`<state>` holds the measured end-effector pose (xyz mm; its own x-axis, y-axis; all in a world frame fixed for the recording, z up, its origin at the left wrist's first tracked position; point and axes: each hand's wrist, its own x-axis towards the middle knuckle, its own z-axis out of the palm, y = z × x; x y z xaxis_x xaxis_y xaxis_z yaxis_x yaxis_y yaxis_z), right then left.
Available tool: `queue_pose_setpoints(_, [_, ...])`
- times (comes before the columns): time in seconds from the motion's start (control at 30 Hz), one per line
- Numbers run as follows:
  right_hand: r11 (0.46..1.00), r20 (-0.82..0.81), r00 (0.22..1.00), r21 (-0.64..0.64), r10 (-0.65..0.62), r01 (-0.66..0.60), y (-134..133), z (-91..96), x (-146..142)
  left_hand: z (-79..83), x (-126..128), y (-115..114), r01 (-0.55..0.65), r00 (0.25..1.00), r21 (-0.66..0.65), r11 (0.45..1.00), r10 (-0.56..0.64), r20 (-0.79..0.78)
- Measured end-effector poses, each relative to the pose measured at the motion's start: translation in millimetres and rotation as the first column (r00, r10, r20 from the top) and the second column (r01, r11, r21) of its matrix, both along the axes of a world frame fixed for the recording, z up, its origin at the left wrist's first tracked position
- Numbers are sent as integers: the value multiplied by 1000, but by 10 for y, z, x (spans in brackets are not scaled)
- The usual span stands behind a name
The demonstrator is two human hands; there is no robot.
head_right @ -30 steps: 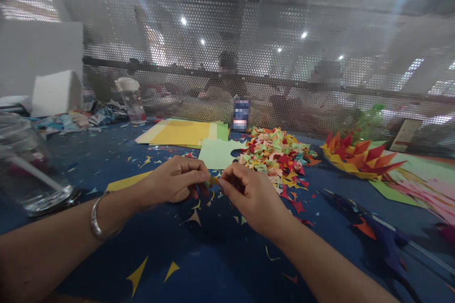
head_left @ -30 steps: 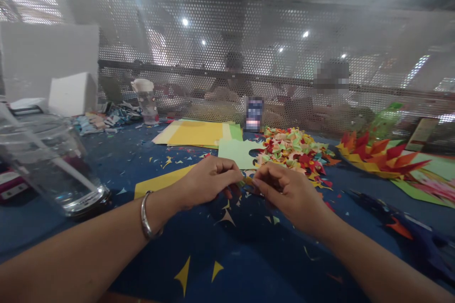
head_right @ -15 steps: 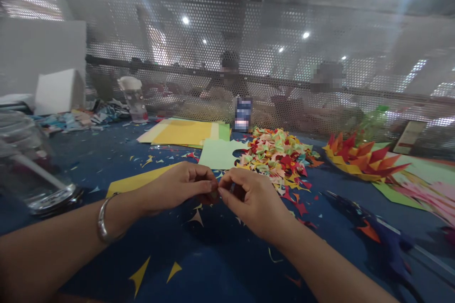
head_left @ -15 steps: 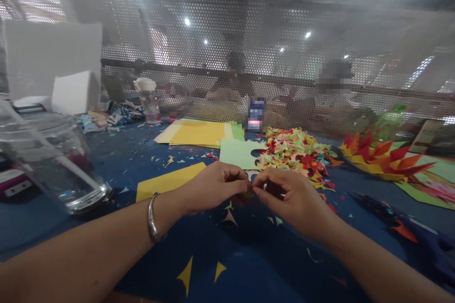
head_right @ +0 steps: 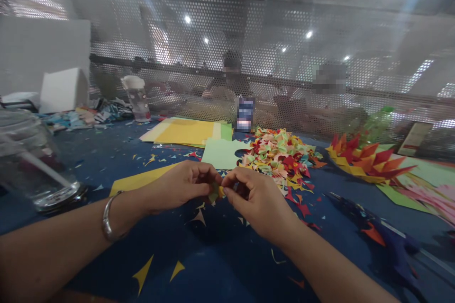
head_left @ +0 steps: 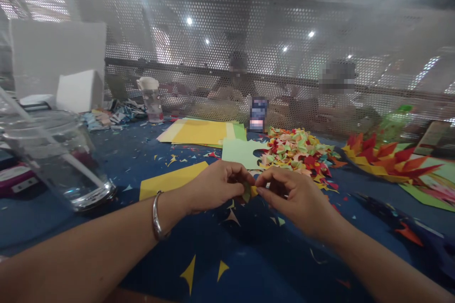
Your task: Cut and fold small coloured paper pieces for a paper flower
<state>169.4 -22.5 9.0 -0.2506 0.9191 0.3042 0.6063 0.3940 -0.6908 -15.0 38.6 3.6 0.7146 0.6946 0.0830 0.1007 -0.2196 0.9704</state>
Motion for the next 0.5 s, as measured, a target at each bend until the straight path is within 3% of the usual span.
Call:
queue_pose_setpoints(0.13, [999,58,998,50,-16,13,-13,28,-4,40,16,-37,11,1000,-31,999,-10,28])
queue_pose_setpoints(0.37, [993,87,996,115,-19,9,-17,41,30,96,1,-78,32,993,-267,963,-1,117])
queue_pose_setpoints(0.5, [990,126,992,141,-9,-9,-29,50,38,79,-21,-54,67,994,-231,971,-44,104])
